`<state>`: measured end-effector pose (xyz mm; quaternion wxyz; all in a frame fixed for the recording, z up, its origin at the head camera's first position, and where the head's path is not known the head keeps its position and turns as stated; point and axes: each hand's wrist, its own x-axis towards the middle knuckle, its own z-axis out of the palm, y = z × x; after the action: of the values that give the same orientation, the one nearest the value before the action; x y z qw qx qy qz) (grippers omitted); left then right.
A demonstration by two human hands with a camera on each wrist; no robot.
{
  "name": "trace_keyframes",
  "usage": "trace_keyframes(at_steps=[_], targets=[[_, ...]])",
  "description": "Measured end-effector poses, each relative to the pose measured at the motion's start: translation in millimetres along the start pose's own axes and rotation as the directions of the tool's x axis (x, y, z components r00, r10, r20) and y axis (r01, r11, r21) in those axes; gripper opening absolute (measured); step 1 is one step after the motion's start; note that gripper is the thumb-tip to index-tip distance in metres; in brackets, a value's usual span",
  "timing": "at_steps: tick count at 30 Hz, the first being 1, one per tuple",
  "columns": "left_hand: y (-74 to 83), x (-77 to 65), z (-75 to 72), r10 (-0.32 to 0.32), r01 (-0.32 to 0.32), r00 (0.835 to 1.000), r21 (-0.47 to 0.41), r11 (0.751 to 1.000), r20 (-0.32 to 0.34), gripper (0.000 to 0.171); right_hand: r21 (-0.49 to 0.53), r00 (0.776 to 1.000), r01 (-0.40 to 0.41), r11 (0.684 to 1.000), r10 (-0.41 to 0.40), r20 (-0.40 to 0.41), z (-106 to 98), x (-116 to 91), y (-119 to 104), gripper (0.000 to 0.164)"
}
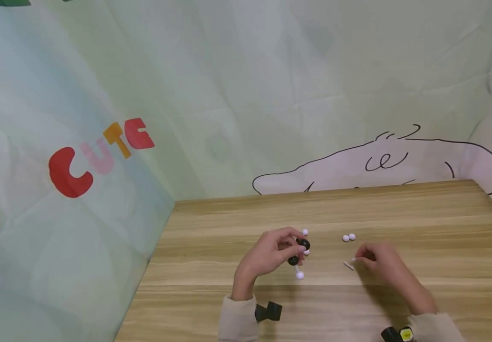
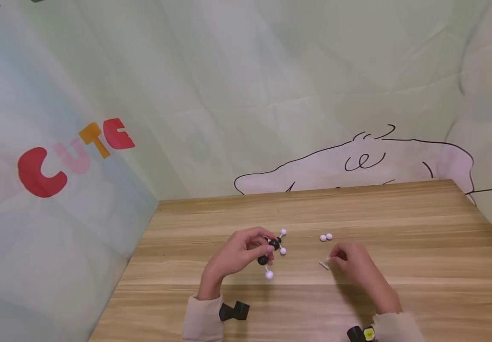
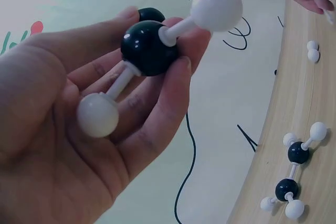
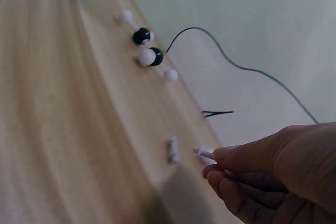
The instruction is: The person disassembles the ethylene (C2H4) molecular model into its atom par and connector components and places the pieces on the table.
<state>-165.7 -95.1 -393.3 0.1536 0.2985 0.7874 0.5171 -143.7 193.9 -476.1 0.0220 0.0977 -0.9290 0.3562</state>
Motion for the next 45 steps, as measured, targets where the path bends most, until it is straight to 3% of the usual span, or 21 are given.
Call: trace_keyframes(at_steps=[11, 30, 45], targets=[[3.6, 0.3, 0.1, -0.026, 0.026, 1.0, -0.038, 0.999, 0.0, 0.022, -0.026, 0.998, 0.012, 1.0, -0.014, -0.061, 19.0, -3.8, 7.8, 0.01], [3.1, 2.4, 2.9, -0.059, 0.059, 0.998, -0.04, 0.997, 0.009, 0.019, -0.023, 0.998, -0.052, 0.998, 0.053, 0.03, 17.9, 0.0, 7.3, 0.005], [6.5, 4.0, 5.3, -0.055, 0.055, 0.998, 0.001, 0.998, 0.026, 0.02, 0.001, 0.998, -0.053, 0.999, 0.053, 0.033, 13.2, -2.2, 7.7, 0.006]])
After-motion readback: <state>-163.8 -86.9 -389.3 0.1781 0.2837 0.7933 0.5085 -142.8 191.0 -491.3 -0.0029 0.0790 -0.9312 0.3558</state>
